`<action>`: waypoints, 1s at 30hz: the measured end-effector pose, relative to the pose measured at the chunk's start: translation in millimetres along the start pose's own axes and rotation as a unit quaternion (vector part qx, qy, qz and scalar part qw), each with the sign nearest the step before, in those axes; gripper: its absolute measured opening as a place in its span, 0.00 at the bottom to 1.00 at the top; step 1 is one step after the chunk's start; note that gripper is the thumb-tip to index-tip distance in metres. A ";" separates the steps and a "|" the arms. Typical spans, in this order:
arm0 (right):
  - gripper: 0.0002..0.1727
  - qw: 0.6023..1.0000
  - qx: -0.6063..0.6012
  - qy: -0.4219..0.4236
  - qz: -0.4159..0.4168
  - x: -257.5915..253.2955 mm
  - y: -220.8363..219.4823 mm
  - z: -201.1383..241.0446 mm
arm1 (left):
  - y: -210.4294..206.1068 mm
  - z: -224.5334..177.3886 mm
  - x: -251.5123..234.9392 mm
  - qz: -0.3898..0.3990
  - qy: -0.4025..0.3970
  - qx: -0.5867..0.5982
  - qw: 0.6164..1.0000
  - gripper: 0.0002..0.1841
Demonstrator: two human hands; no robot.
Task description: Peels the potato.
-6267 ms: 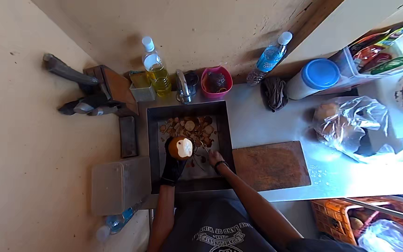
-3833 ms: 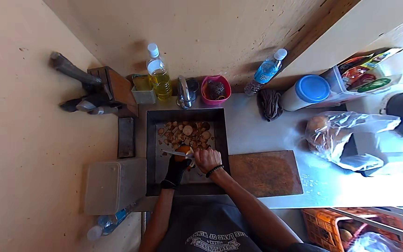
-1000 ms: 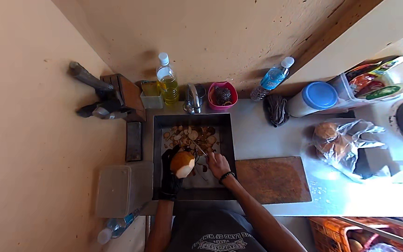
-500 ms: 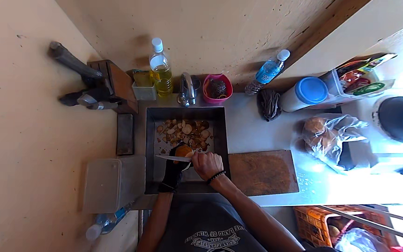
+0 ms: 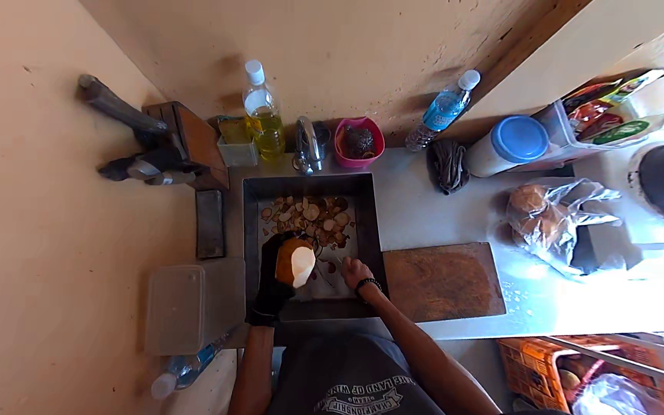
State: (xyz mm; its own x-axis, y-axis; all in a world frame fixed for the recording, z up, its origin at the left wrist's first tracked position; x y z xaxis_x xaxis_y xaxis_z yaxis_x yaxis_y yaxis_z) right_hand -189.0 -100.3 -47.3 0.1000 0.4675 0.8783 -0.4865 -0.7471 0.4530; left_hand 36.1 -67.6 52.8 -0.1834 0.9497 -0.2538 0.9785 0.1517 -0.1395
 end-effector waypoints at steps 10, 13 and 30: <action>0.36 0.985 0.087 0.134 -0.057 84.7 31.2 62.0 | -6.4 73.5 30.6 -0.148 0.225 0.080 0.960 0.44; 0.36 0.977 0.132 0.146 -0.079 94.1 29.3 72.4 | -10.4 69.4 27.0 -0.138 0.230 0.041 0.963 0.40; 0.36 0.994 -0.107 0.002 0.008 -7.4 -0.8 -9.9 | 4.8 -25.3 -26.0 0.020 -0.044 0.125 0.991 0.39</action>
State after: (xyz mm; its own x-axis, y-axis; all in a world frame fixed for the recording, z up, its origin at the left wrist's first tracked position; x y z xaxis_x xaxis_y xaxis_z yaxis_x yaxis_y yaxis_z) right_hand -198.0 -98.5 -55.7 0.0883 0.4581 0.8845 -0.6613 -0.6371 0.3960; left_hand 48.0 -84.6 82.9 -0.1626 0.9241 -0.3458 0.9334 0.0305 -0.3575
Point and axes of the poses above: each hand's wrist, its own x-axis away from the middle knuckle, its own y-axis out of the back of the hand, z = x × y, the point moved 8 cm from there along -x, towards the middle knuckle, and after that the axes turned 7 degrees about -y, right-handed, at the moved point
